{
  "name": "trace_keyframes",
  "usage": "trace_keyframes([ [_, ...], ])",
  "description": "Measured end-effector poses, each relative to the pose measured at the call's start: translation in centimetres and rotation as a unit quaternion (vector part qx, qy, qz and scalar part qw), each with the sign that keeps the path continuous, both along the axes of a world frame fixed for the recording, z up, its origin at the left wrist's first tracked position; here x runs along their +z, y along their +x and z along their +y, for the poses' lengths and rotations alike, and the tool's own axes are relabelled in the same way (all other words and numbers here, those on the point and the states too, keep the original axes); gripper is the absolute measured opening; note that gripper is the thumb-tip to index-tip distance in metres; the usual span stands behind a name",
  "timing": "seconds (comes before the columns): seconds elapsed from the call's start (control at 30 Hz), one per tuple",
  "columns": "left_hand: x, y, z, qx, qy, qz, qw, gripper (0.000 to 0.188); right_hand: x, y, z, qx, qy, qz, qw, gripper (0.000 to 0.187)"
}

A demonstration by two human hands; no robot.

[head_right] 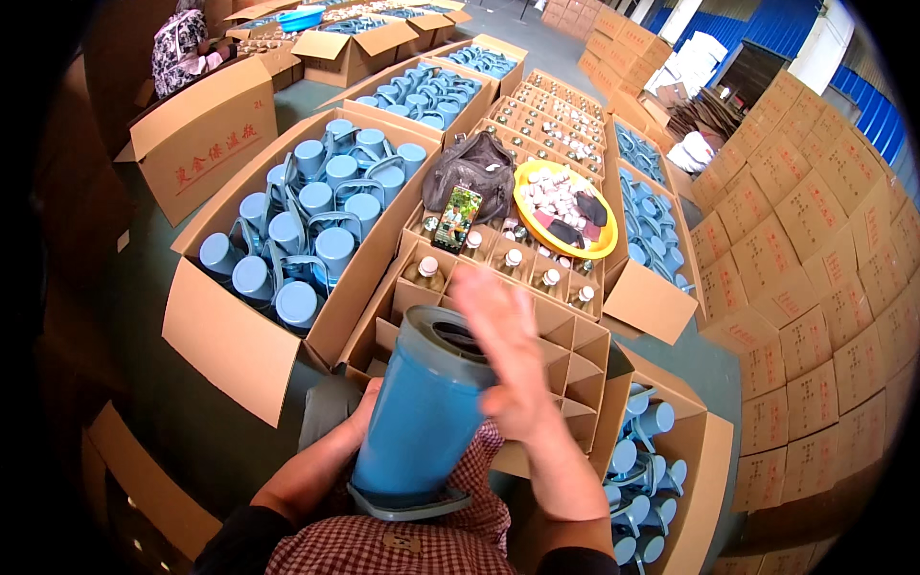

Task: The person assembles light blue water bottles by inserting a metal inner liner into the plastic body and screwing on the lid. The person handles the bottles one at a time, placing the finished units into a cardboard box.

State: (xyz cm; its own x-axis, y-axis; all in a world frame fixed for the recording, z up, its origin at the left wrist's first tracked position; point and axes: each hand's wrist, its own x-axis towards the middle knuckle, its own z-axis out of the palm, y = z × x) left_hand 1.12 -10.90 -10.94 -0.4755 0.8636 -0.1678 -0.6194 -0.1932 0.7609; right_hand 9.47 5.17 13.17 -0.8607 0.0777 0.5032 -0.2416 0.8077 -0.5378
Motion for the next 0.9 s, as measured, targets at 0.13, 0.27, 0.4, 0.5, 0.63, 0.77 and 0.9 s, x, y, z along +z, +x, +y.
trace_keyframes([
  [0.13, 1.1, -0.1, -0.2, 0.026, 0.010, -0.054, 0.998, 0.030, -8.8, 0.1, 6.0, -0.102, -0.124, -0.151, 0.975, 0.094],
  [0.27, 1.2, -0.7, 0.3, 0.005, 0.013, -0.062, 0.998, 0.028, -7.7, -0.1, 4.7, -0.085, -0.257, 0.003, 0.963, 0.091],
  [0.4, 0.9, -1.5, -0.8, -0.001, -0.027, -0.035, 0.999, 0.025, 0.3, -3.1, -1.2, -0.034, -0.103, -0.104, 0.989, 0.038],
  [0.5, 1.7, -2.8, -1.5, -0.004, -0.066, 0.043, 0.997, 0.022, -1.6, -3.6, 0.3, -0.051, -0.295, -0.128, 0.946, 0.025],
  [0.63, 4.8, -7.7, -2.9, 0.085, 0.002, 0.047, 0.995, 0.033, -4.3, -4.9, 2.2, 0.109, -0.462, -0.054, 0.878, 0.021],
  [0.77, 10.2, -12.9, -0.8, 0.164, 0.231, 0.264, 0.922, 0.054, -9.1, -8.7, 3.8, 0.263, -0.550, 0.026, 0.793, 0.033],
  [0.9, 15.3, -15.8, 0.8, 0.034, 0.152, 0.413, 0.897, 0.053, -13.6, -13.8, 2.8, 0.202, -0.658, 0.063, 0.723, 0.038],
])
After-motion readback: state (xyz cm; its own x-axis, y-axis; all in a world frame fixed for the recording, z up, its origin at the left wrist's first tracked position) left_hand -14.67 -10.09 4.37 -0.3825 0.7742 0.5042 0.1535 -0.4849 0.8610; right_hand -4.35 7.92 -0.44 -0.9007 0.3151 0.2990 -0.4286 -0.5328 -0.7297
